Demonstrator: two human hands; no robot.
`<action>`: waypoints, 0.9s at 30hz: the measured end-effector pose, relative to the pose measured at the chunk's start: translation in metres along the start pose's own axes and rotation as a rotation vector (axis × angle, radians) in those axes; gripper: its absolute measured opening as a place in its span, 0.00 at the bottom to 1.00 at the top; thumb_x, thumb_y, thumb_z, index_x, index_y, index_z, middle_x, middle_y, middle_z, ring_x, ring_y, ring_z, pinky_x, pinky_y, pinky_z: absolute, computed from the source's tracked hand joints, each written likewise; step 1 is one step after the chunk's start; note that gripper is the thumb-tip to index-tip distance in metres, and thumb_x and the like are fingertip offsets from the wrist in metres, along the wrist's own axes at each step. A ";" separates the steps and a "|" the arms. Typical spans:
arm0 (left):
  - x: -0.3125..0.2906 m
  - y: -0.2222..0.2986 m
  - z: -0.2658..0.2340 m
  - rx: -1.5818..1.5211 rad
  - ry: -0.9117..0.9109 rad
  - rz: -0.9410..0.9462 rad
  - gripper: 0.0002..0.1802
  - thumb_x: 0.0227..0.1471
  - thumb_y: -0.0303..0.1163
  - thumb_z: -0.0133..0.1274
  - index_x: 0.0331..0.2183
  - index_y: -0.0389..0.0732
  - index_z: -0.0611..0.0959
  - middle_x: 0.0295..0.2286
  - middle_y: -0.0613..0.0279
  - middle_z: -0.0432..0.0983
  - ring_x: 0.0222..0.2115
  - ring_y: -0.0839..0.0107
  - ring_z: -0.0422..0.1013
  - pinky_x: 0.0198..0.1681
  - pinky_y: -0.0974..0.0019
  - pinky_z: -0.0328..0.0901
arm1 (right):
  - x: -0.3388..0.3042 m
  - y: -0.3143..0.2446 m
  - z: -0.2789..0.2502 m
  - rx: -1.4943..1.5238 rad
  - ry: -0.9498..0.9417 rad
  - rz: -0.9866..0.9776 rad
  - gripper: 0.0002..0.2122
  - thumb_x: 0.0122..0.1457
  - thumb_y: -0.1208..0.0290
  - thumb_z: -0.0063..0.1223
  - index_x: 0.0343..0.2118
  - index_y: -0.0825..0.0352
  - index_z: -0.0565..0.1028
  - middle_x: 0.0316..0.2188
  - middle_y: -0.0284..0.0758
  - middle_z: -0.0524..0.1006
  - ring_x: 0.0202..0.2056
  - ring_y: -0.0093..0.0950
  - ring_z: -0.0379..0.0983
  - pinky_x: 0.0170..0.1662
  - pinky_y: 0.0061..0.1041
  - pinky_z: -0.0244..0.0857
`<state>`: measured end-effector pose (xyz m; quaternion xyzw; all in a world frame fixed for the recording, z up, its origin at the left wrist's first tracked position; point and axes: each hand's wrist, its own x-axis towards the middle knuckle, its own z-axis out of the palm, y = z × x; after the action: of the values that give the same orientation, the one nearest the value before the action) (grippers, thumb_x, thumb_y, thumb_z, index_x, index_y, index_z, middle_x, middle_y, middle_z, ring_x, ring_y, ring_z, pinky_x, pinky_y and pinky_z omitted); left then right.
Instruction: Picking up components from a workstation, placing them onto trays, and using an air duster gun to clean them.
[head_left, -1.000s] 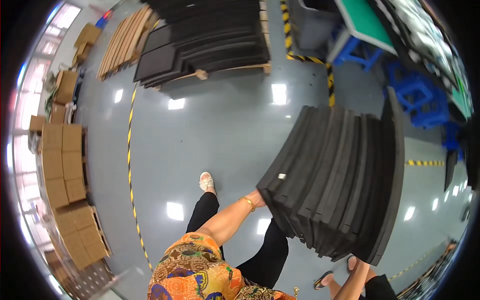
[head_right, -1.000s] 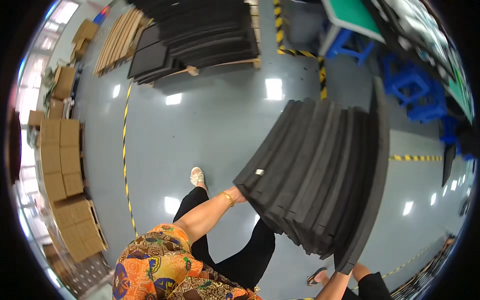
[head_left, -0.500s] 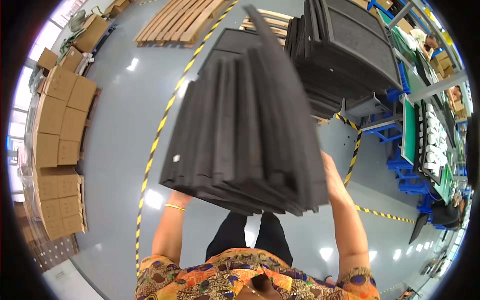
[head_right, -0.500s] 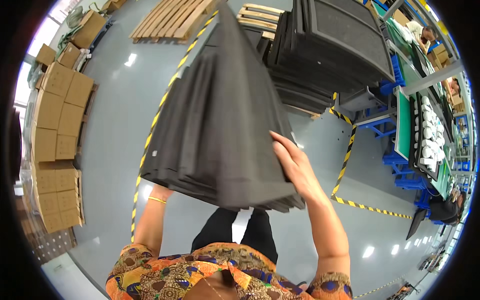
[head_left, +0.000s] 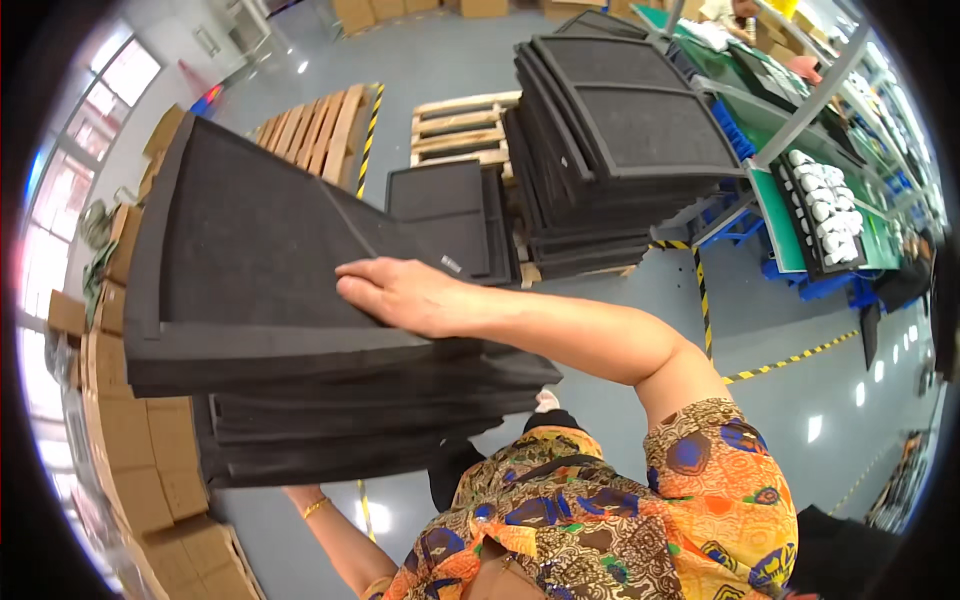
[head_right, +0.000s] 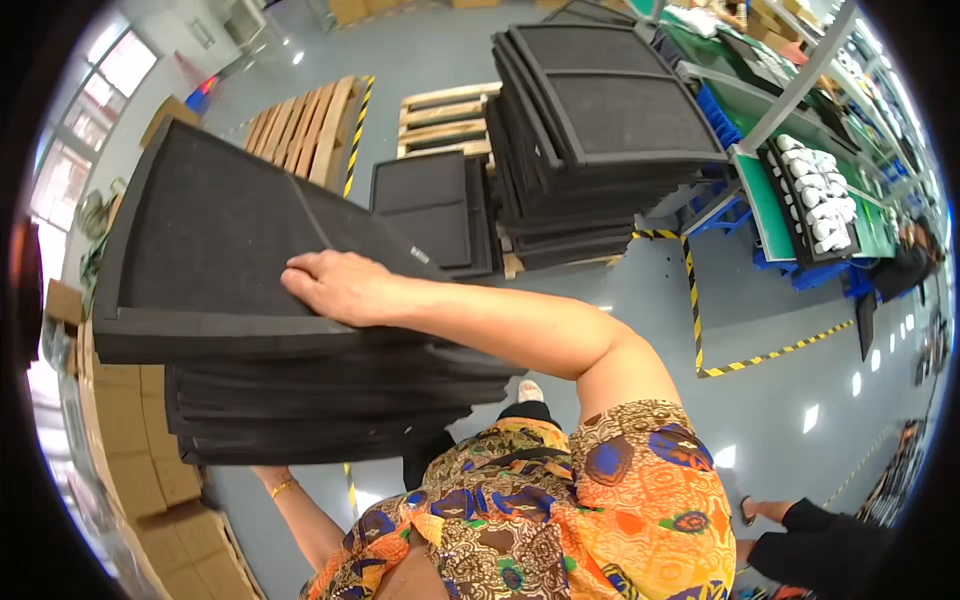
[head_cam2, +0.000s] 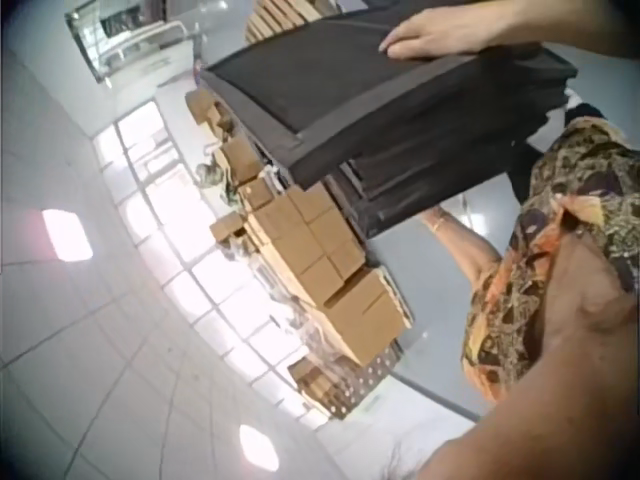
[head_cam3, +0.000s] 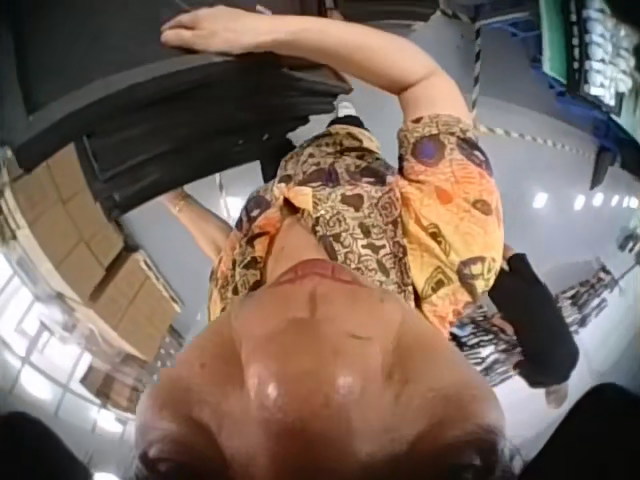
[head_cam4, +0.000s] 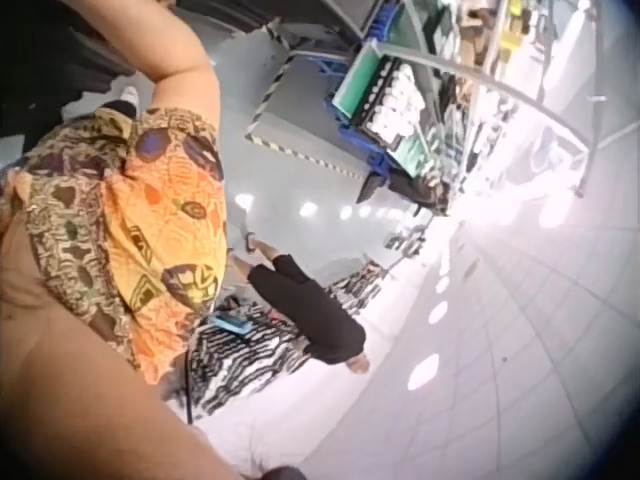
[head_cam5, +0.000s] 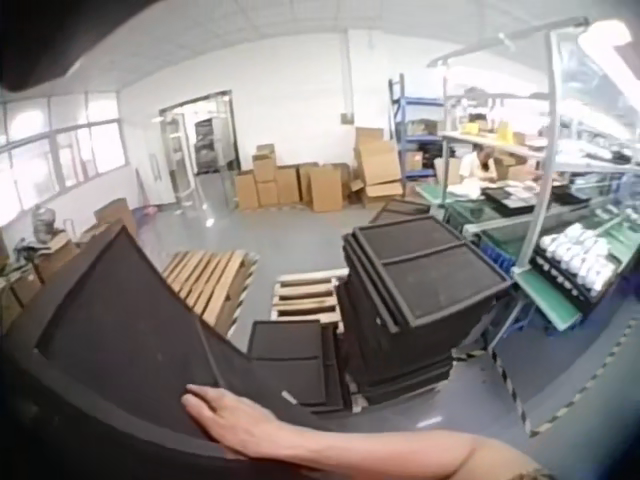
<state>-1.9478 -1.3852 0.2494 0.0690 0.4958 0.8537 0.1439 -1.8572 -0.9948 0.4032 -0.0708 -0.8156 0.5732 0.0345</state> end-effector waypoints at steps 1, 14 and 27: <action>0.028 0.006 -0.003 0.006 0.022 -0.016 0.29 0.59 0.46 0.36 0.55 0.37 0.62 0.54 0.55 0.60 0.53 0.57 0.60 0.56 0.54 0.57 | 0.020 -0.004 -0.002 -0.016 0.034 0.008 0.25 0.59 0.51 0.33 0.52 0.63 0.68 0.47 0.44 0.72 0.51 0.42 0.64 0.55 0.35 0.56; 0.386 0.069 0.080 -0.145 -0.037 -0.169 0.29 0.58 0.46 0.38 0.54 0.35 0.63 0.53 0.53 0.61 0.51 0.55 0.61 0.55 0.54 0.59 | 0.205 -0.144 -0.023 -0.375 0.353 -0.007 0.24 0.61 0.49 0.32 0.47 0.63 0.70 0.41 0.49 0.74 0.45 0.47 0.69 0.50 0.39 0.61; 0.386 0.039 0.473 -0.958 -0.643 -0.277 0.26 0.57 0.50 0.37 0.43 0.38 0.75 0.40 0.60 0.73 0.41 0.63 0.68 0.49 0.60 0.62 | 0.082 -0.257 -0.071 -0.725 0.889 0.477 0.24 0.61 0.49 0.33 0.44 0.65 0.72 0.38 0.48 0.75 0.44 0.44 0.71 0.49 0.36 0.62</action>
<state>-2.1977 -0.8909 0.5097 0.1860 -0.0089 0.8919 0.4120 -1.9480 -1.0019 0.6668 -0.4902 -0.8278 0.1675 0.2154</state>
